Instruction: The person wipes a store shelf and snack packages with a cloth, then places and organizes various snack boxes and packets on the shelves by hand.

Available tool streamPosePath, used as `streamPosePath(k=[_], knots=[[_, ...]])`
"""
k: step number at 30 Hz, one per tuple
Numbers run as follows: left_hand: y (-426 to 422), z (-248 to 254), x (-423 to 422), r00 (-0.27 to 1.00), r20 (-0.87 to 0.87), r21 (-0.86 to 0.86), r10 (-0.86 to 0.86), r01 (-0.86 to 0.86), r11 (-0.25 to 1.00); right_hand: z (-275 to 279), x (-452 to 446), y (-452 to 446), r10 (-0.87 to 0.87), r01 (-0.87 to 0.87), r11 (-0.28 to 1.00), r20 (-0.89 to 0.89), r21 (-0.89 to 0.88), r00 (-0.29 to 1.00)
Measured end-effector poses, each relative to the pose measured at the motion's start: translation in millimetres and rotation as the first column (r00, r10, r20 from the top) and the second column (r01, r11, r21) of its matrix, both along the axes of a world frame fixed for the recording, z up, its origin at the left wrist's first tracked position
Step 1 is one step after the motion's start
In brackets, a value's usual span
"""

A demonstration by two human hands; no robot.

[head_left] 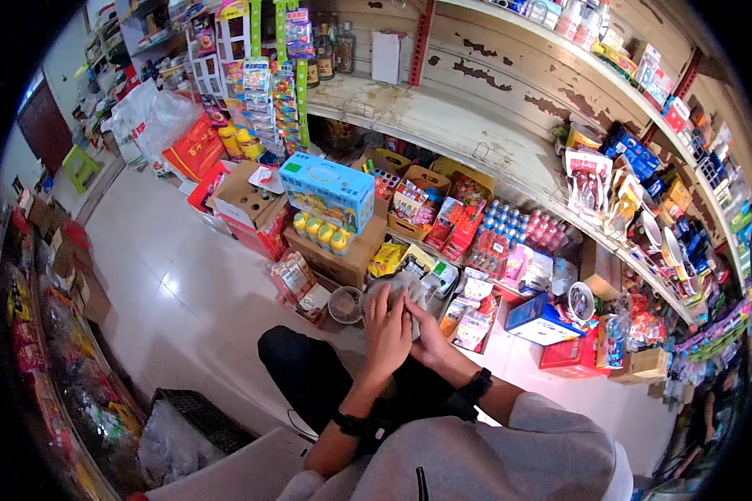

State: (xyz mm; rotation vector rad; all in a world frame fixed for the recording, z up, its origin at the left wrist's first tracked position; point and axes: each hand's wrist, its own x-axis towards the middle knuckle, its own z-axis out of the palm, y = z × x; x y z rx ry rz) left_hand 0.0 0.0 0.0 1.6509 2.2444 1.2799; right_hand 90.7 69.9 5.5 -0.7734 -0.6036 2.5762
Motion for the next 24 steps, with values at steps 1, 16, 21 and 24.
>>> streamPosePath(k=[1, 16, 21, 24], knots=[[-1, 3, -4, 0.997, 0.035, 0.039, -0.065, 0.064, 0.997, -8, 1, 3, -0.021, 0.02, 0.999, 0.01, 0.027, 1.0], [109, 2, -53, 0.966, 0.207, -0.257, -0.155, 0.206, 0.944, 41, 105, 310, -0.732, 0.498, 0.322, -0.121, 0.805, 0.671], [155, 33, -48, 0.952, 0.188, -0.285, -0.243, 0.29, 0.914, 122, 109, 414, -0.823, 0.0, -0.22, -0.185, 0.976, 0.537], [183, 61, -31, 0.916, 0.263, -0.304, -0.302, 0.376, 0.875, 118, 109, 469, -0.811, -0.463, -0.443, -0.123, 0.767, 0.572]])
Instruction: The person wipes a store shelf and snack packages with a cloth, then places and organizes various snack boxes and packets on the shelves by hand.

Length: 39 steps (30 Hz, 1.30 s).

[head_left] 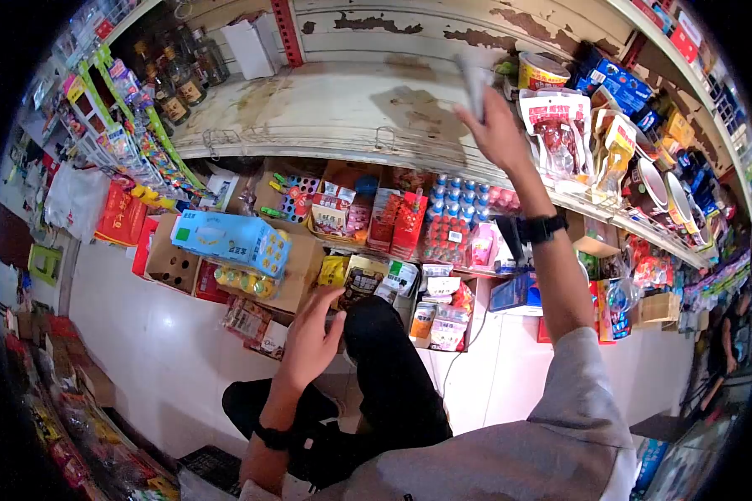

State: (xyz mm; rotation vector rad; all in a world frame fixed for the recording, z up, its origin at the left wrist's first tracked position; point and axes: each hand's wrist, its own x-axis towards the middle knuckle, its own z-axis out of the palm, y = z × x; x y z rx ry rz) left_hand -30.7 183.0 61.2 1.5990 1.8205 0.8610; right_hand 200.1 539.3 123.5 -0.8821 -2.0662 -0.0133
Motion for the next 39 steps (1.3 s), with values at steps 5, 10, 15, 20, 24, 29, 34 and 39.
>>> streamPosePath(k=[5, 10, 15, 20, 24, 29, 34, 39], knots=[[44, 11, 7, 0.971, -0.191, 0.154, -0.141, 0.172, 0.973, -30, 22, -3, -0.106, 0.124, 0.991, 0.253, -0.056, 0.962], [138, 49, 15, 0.923, -0.314, 0.346, -0.224, 0.33, 0.878, -65, 50, -20, -0.216, 0.17, 0.966, 0.242, 0.194, 0.946], [302, 60, 50, 0.823, -0.45, 0.475, -0.348, 0.55, 0.687, -88, 47, -15, -0.252, 0.208, 0.936, 0.128, 0.283, 0.959], [422, 46, 86, 0.678, -0.605, 0.026, -0.418, 0.541, 0.84, -92, 44, -5, -0.267, 0.237, 0.934, 0.084, 0.267, 0.96], [433, 50, 92, 0.613, -0.693, -0.212, -0.38, 0.33, 0.92, -95, 46, -1, -0.267, 0.235, 0.931, 0.078, 0.281, 0.961], [449, 48, 44, 0.399, -0.654, -0.46, -0.643, 0.466, 0.756, -101, 50, 0, -0.257, 0.221, 0.933, 0.098, 0.283, 0.961], [484, 40, -1, 0.459, -0.684, -0.358, -0.566, 0.465, 0.81, -104, 49, 3, -0.264, 0.228, 0.924, 0.079, 0.306, 0.961], [520, 22, -33, 0.526, -0.752, -0.148, -0.397, 0.453, 0.879, -107, 47, 3, -0.276, 0.239, 0.912, 0.069, 0.332, 0.959]])
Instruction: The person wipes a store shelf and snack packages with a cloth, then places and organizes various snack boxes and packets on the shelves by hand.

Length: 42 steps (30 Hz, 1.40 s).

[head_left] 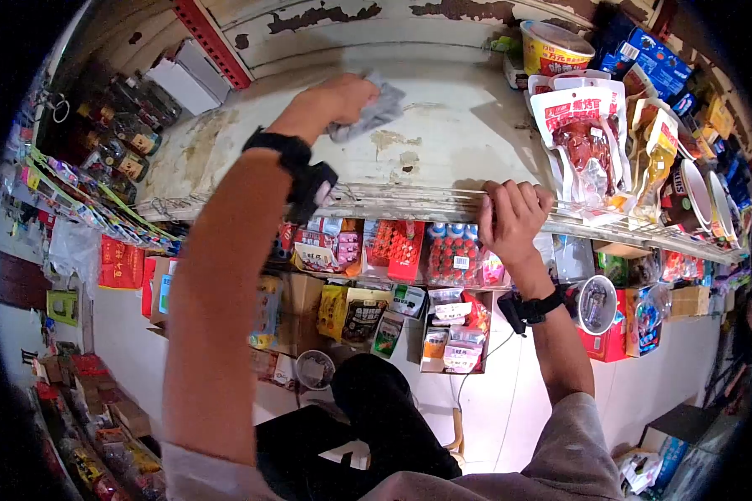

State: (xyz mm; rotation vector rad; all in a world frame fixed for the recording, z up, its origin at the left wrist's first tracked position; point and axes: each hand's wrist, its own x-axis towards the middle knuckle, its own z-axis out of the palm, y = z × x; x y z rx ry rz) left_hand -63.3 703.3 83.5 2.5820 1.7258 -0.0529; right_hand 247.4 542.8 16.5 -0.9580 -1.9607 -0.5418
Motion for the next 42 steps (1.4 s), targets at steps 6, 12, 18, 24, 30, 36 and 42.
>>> streamPosePath(k=[6, 12, 18, 24, 30, 36, 42], knots=[[-29, 13, -10, 0.94, 0.09, 0.045, -0.33, 0.327, 0.944, -1, -3, 1, -0.022, 0.021, 1.0, -0.016, -0.016, 1.0], [7, 16, -11, 0.98, 0.068, 0.017, -0.187, 0.186, 0.982, -3, 0, 3, -0.032, 0.032, 0.999, 0.01, 0.001, 0.999], [2, 10, -20, 0.968, 0.094, -0.109, -0.231, 0.24, 0.964, -4, 0, 4, -0.037, 0.037, 0.999, 0.03, 0.006, 0.999], [25, -3, -42, 0.99, 0.12, 0.223, -0.074, 0.046, 0.974, -3, 0, 3, -0.033, 0.033, 0.999, 0.017, 0.01, 0.999], [-14, 6, 29, 0.997, 0.001, -0.098, -0.079, 0.079, 0.992, -6, 2, 1, -0.041, 0.041, 0.999, 0.01, 0.02, 0.999], [-75, 9, 91, 0.95, 0.037, 0.041, -0.311, 0.309, 0.95, -5, 2, 0, -0.036, 0.036, 0.999, 0.036, -0.01, 0.999], [-69, -1, 15, 0.993, -0.071, 0.106, -0.089, 0.096, 0.99, -14, 4, 4, -0.024, 0.025, 1.0, 0.04, -0.019, 0.999]])
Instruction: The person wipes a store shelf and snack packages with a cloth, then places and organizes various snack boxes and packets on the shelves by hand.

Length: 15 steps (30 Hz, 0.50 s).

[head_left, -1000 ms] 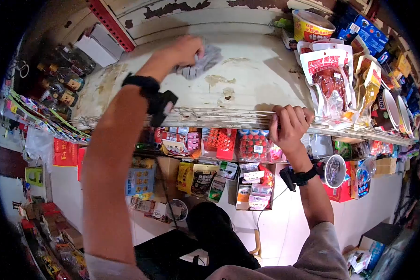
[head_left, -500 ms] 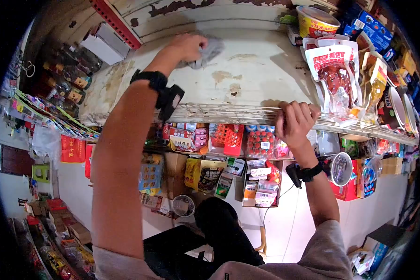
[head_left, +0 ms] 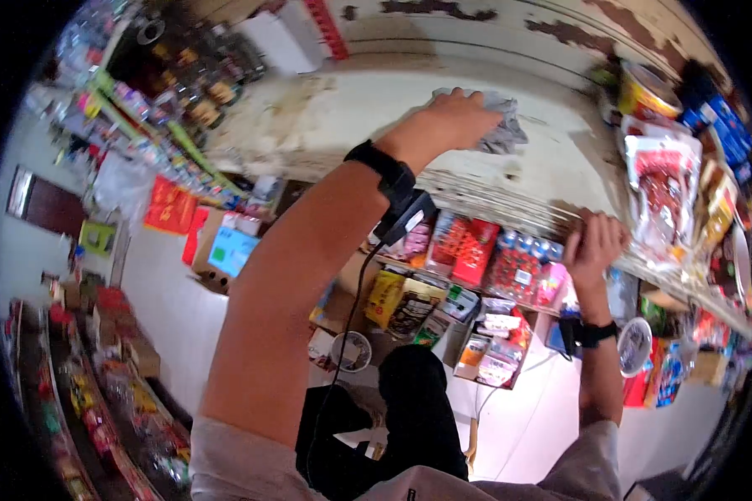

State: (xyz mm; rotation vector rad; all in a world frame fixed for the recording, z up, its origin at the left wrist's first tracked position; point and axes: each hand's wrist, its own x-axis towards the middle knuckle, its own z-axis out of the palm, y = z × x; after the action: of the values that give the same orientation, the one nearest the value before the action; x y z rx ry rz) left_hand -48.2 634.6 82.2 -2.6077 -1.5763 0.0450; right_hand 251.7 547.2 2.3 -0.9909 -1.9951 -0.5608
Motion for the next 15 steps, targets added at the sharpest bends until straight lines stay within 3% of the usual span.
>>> streamPosePath(k=[4, 6, 9, 10, 13, 15], knots=[[9, -21, -116, 0.978, -0.116, 0.117, 0.172, -0.159, 0.98, -1, -2, -1, -0.035, 0.034, 0.999, 0.026, 0.029, 0.999], [6, -16, -177, 0.938, -0.137, -0.088, 0.317, -0.331, 0.94, 0, -3, -3, -0.074, 0.075, 0.996, 0.045, -0.038, 0.996], [-29, 8, -236, 0.892, -0.138, -0.137, 0.43, -0.448, 0.884, 3, -6, -5, -0.069, 0.069, 0.998, 0.056, -0.001, 0.996], [-32, 15, -248, 0.888, -0.137, -0.13, 0.44, -0.456, 0.88, 1, -5, -2, -0.061, 0.057, 0.996, 0.057, 0.067, 0.997], [-27, 22, -281, 0.846, -0.225, -0.156, 0.484, -0.522, 0.839, -10, 4, 0, -0.083, 0.084, 0.996, 0.063, -0.014, 0.995], [-16, 8, -306, 0.884, -0.254, -0.075, 0.392, -0.422, 0.903, -28, 15, 6, -0.097, 0.092, 0.994, 0.088, 0.066, 0.991]])
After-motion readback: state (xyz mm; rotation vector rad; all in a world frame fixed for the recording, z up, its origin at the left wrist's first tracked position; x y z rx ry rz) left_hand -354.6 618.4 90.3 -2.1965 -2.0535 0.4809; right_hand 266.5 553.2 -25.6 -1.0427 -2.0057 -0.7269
